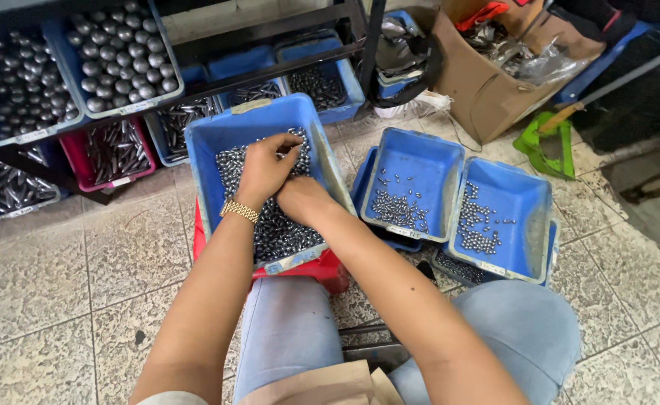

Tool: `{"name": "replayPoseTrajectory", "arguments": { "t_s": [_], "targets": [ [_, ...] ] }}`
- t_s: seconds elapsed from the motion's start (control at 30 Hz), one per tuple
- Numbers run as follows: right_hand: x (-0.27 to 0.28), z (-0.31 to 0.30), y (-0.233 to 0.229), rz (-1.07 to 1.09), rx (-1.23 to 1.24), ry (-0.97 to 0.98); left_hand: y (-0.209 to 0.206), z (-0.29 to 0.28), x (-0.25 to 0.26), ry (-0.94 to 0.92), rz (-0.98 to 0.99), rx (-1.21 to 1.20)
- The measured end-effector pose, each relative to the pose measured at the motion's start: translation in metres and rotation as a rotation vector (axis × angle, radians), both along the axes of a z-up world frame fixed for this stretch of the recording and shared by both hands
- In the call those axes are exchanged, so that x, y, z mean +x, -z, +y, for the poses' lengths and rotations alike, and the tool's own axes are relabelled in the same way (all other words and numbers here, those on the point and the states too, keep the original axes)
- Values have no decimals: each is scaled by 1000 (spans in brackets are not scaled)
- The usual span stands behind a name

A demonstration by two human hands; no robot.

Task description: The person sits on a low stool and sorts small metallic parts by hand from a large blue bin into two smaller blue bins. They repeatedly pick up handfuls of parts, separate them, and place them into the respective bins.

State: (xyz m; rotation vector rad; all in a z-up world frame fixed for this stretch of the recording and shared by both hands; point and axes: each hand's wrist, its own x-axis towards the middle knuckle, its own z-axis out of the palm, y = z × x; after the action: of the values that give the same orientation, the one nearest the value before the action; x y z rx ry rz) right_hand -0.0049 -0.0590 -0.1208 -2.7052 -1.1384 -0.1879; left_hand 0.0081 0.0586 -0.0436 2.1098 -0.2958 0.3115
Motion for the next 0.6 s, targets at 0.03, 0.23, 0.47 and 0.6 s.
{"name": "replayPoseTrajectory", "arguments": {
  "t_s": [0.03, 0.23, 0.47, 0.6],
  "targets": [
    [-5, -5, -12, -1, 2, 7, -3, -2, -4, 7, -1, 2],
    [-42, -52, -109, 423, 86, 98, -4, -3, -5, 31, -28, -16],
    [-46, -195, -127, 18, 641, 249, -1, -4, -6, 13, -22, -8],
    [-46, -324, -116, -136, 355, 489, -13, -7, -12, 61, 23, -8]
  ]
}}
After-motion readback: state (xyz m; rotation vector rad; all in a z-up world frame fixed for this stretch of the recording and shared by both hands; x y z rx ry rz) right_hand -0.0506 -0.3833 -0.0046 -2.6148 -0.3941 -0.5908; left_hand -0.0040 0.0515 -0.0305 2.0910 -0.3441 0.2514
